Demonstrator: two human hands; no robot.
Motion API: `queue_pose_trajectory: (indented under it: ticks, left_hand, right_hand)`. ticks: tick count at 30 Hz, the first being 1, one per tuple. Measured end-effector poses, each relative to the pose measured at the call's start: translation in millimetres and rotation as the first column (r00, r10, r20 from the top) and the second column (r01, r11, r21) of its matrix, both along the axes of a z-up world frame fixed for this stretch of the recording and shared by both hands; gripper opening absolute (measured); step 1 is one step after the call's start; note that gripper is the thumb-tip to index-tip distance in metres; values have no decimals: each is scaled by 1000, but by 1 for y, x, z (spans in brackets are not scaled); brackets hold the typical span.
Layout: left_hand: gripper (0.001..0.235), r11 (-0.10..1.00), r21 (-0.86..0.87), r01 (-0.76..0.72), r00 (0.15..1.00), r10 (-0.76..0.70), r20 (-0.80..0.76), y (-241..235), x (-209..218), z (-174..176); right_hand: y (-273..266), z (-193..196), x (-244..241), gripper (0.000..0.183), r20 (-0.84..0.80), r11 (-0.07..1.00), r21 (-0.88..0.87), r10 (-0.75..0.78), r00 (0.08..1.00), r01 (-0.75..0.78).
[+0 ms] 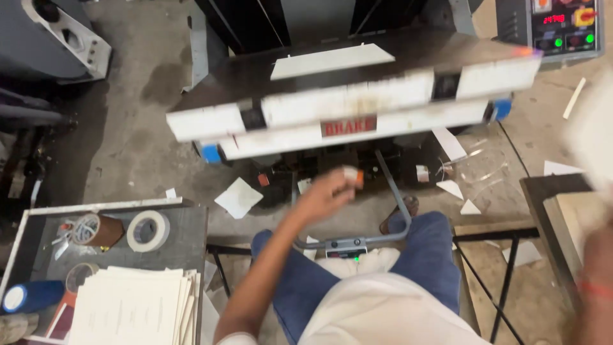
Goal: Operating a printing or stamping machine by manually placing and removing sheets of paper.
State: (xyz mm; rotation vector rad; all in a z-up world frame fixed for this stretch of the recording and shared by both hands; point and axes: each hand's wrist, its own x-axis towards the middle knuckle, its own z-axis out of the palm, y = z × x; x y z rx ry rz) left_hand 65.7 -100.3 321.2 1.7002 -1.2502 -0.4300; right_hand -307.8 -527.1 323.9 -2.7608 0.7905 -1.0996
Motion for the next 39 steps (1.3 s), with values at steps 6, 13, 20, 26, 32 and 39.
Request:
queue_pose_trajectory:
  ticks: [6, 13, 20, 26, 32, 39]
  left_hand:
    - [44, 909, 10, -418, 844, 384, 375, -52, 70, -66]
    - [70, 870, 117, -479, 749, 335, 572, 30, -75, -44]
    - [40, 712, -48, -700, 544, 576, 610, 215, -110, -49]
    - [27, 13, -186, -982, -153, 512, 845, 356, -189, 28]
    - [27, -336, -28, -942, -255, 659, 708, 438, -257, -81]
    - [26, -153, -25, -988, -130, 730, 671, 424, -193, -117]
  right_hand:
    - [140, -34, 214, 53, -43, 895, 57, 445, 895, -442]
    - [249, -112, 330, 51, -374, 831, 217, 556, 742, -512]
    - [204, -122, 384, 56, -327, 738, 174, 668, 668, -653]
    - [130, -95, 508, 23, -236, 624, 340, 781, 579, -704]
    - [163, 67, 503, 50, -276, 688, 521, 696, 663, -505]
    - [242, -117, 301, 32, 55, 533, 590, 723, 688, -606]
